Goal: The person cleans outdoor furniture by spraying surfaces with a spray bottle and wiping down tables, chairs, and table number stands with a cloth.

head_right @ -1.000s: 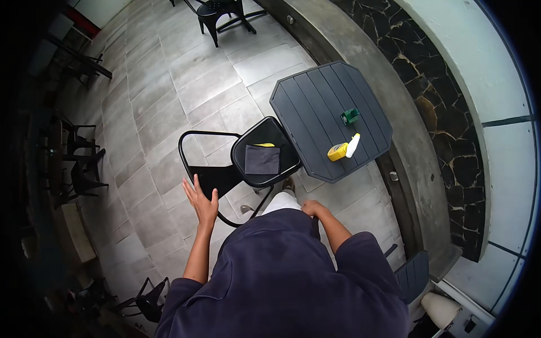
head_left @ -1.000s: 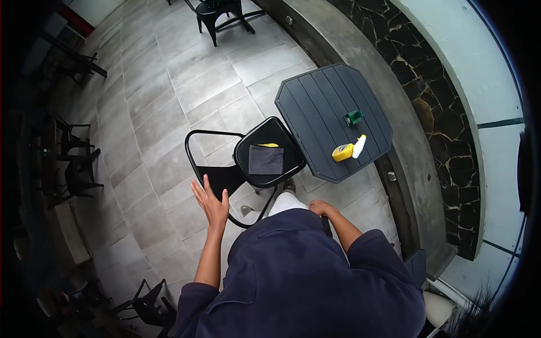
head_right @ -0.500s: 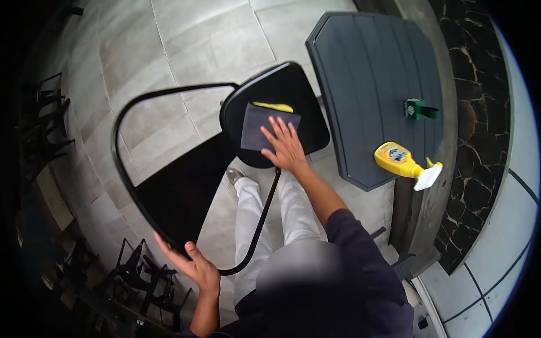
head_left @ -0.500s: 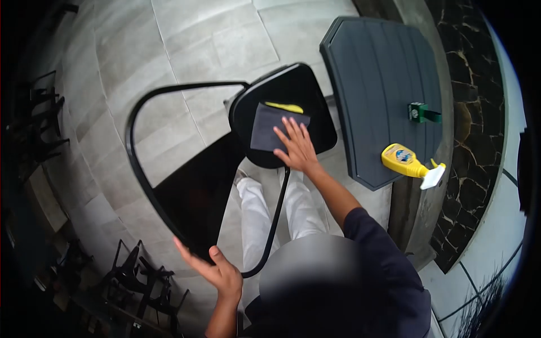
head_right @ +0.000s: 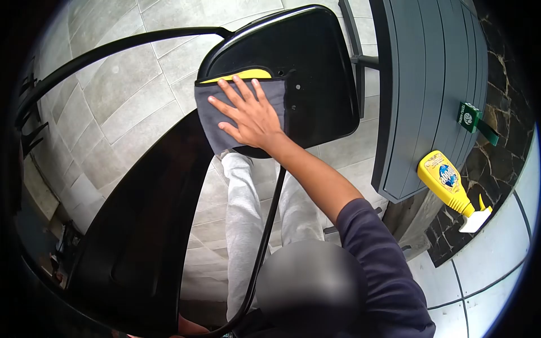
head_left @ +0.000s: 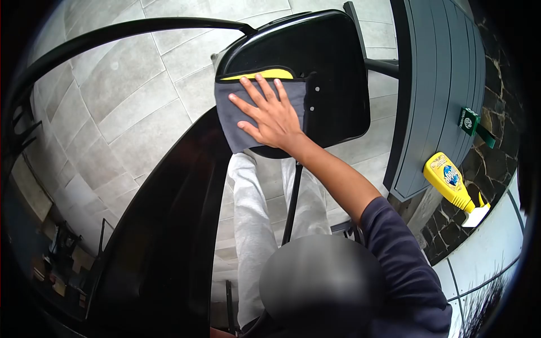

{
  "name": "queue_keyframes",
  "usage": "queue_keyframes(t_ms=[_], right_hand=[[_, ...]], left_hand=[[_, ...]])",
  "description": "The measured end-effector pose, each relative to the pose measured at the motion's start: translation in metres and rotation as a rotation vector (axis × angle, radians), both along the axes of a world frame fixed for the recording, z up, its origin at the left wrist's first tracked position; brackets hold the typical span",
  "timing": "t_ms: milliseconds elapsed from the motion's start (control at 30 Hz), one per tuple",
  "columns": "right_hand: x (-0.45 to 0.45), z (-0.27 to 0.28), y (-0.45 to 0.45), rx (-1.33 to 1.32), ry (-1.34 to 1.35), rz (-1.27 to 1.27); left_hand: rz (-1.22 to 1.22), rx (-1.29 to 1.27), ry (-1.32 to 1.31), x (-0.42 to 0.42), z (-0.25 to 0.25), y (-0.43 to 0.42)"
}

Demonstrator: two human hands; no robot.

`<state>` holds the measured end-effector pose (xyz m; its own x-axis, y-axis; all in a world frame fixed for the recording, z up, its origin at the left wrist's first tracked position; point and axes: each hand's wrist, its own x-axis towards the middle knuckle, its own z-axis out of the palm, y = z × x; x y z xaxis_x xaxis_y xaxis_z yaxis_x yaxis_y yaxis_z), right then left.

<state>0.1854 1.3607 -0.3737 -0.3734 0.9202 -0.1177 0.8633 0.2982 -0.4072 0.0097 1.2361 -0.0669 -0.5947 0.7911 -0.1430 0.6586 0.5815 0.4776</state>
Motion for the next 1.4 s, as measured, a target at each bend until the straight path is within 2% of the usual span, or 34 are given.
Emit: queue_keyframes(t_ms=[267,767,1167,1400], right_hand=[[-0.014,-0.012,0.055,0.122,0.033,-0.169],[0.085,-0.017,0.094,0.307,-0.15,-0.394],[0.13,-0.019,0.056,0.223,-0.29,-0.6],[0.13,-0.011,0.013,0.137,-0.348,-0.611]], left_hand=[[-0.014,-0.024,0.02,0.005,0.0,-0.004],[-0.026,-0.052,0.055,0.003,0.012,-0.019],[-0.046,-0.069,0.055,-0.002,0.019,-0.031],[-0.073,-0.097,0.071,-0.009,0.024,-0.033]])
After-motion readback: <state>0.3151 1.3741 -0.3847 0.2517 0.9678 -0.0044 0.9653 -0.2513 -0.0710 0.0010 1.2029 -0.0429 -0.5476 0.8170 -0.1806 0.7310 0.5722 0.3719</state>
